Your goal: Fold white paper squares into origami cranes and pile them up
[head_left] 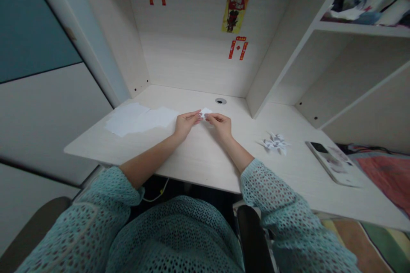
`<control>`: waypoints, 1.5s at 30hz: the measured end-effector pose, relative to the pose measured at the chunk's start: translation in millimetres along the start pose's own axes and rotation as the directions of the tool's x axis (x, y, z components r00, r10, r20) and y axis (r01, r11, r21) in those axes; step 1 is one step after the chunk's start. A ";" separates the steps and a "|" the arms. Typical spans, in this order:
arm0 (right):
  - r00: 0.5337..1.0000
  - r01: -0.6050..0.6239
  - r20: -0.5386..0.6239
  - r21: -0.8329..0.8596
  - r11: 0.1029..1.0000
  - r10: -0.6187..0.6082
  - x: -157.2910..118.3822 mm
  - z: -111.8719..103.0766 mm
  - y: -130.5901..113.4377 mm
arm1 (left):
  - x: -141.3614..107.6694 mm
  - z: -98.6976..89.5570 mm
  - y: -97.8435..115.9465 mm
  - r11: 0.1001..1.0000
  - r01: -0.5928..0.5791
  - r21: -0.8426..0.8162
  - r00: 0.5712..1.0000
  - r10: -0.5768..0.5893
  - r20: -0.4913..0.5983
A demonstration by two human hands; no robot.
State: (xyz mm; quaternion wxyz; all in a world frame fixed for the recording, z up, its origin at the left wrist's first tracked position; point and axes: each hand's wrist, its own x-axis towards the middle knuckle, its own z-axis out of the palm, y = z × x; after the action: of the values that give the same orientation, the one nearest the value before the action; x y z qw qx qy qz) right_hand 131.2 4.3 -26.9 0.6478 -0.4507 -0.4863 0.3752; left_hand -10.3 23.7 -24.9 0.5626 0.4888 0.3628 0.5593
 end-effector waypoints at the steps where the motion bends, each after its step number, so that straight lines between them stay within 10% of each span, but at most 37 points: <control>1: 1.000 -0.008 -0.009 0.007 1.000 0.008 0.1 -0.1 0.5 | -0.5 0.3 0.0 1.000 -0.008 -0.007 1.000 0.008 -0.007; 45: 0.998 -0.050 0.026 0.089 0.995 0.048 -1.1 2.4 -3.2 | -3.6 1.3 6.4 0.996 -0.027 0.084 0.999 0.031 -0.043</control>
State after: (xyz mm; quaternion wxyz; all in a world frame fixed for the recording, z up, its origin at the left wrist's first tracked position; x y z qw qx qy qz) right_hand 128.8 2.8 -23.9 0.6520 -0.4285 -0.4655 0.4179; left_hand -11.2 19.3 -18.9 0.5256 0.5045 0.3909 0.5625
